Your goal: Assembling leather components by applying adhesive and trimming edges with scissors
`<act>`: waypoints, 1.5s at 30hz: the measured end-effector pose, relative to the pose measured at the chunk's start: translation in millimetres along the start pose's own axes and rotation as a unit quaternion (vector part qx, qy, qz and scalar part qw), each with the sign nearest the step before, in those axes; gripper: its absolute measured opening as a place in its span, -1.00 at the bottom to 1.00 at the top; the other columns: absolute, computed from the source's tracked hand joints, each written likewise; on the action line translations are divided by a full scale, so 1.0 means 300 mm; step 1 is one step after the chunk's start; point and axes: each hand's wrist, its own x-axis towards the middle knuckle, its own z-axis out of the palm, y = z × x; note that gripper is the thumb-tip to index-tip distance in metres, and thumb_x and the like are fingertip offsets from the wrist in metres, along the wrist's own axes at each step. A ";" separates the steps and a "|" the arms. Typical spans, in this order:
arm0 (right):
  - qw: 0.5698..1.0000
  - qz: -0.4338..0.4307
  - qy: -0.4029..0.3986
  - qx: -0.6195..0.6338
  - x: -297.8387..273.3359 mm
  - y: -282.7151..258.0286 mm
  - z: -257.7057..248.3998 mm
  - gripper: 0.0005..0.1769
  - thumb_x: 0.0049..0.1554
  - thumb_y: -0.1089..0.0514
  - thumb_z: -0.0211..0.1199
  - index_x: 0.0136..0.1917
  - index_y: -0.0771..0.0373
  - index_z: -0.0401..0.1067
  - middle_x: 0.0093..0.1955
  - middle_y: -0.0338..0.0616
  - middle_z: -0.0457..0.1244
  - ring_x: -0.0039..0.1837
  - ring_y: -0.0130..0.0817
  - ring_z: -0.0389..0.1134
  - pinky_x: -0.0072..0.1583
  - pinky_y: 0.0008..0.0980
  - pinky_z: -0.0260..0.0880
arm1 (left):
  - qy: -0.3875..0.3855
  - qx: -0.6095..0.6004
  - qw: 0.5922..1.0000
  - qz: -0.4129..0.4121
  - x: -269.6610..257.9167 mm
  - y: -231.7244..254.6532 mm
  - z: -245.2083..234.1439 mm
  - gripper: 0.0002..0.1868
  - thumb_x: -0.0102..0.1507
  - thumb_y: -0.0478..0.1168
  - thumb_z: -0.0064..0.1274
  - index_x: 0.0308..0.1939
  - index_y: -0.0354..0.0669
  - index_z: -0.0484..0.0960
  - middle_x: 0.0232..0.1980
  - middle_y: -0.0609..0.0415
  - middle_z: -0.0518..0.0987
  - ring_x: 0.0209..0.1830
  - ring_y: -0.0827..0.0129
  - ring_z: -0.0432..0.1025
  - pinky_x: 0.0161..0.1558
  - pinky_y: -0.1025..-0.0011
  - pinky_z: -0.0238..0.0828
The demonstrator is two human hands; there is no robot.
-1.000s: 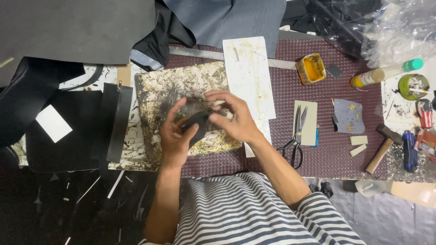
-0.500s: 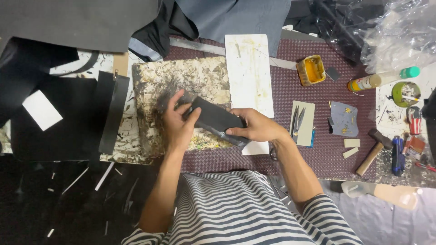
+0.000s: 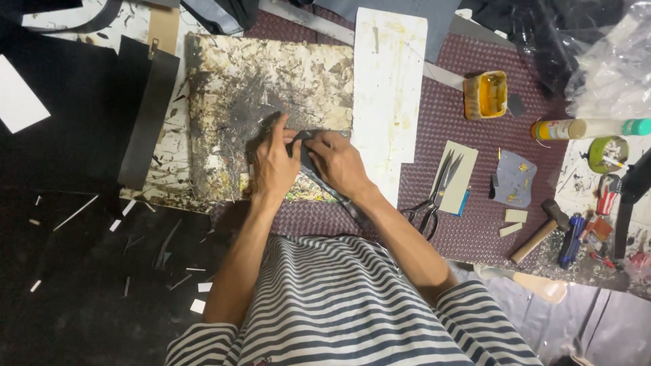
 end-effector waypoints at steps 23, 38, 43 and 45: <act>0.999 -0.010 0.023 0.032 0.089 0.016 -0.028 -0.80 0.25 -0.09 0.26 -0.03 0.02 0.54 0.00 -0.15 0.26 0.00 -0.06 0.36 -0.01 -0.16 0.34 | 0.032 0.010 0.998 -0.054 0.025 -0.047 0.032 -0.69 0.27 -0.27 0.13 0.10 -0.10 0.61 -0.18 0.01 0.73 -0.16 0.15 0.65 -0.07 0.21 0.54; 0.998 -0.024 0.052 0.013 0.030 0.045 0.019 -0.78 0.25 -0.08 0.26 0.05 0.00 0.61 0.04 -0.13 0.27 0.04 -0.14 0.32 0.02 -0.21 0.27 | -0.031 0.048 0.998 0.036 0.071 -0.124 0.039 -0.44 0.18 -0.21 0.28 0.26 -0.08 0.55 -0.10 0.08 0.72 -0.08 0.22 0.60 0.04 0.21 0.44; 0.998 -0.025 0.057 0.017 0.033 0.038 0.006 -0.78 0.23 -0.07 0.29 0.03 0.01 0.63 0.05 -0.12 0.28 0.05 -0.15 0.32 0.02 -0.21 0.27 | -0.040 0.026 0.998 0.044 0.069 -0.139 0.048 -0.49 0.25 -0.26 0.20 0.29 -0.12 0.52 -0.10 0.02 0.71 -0.08 0.18 0.60 0.02 0.19 0.44; 0.998 -0.033 0.061 0.012 0.036 0.038 0.006 -0.79 0.23 -0.06 0.29 0.04 0.00 0.63 0.03 -0.14 0.28 0.03 -0.16 0.32 0.01 -0.22 0.26 | -0.039 0.037 0.997 0.055 0.079 -0.129 0.044 -0.51 0.25 -0.24 0.20 0.27 -0.17 0.53 -0.13 0.06 0.71 -0.11 0.21 0.59 0.01 0.23 0.42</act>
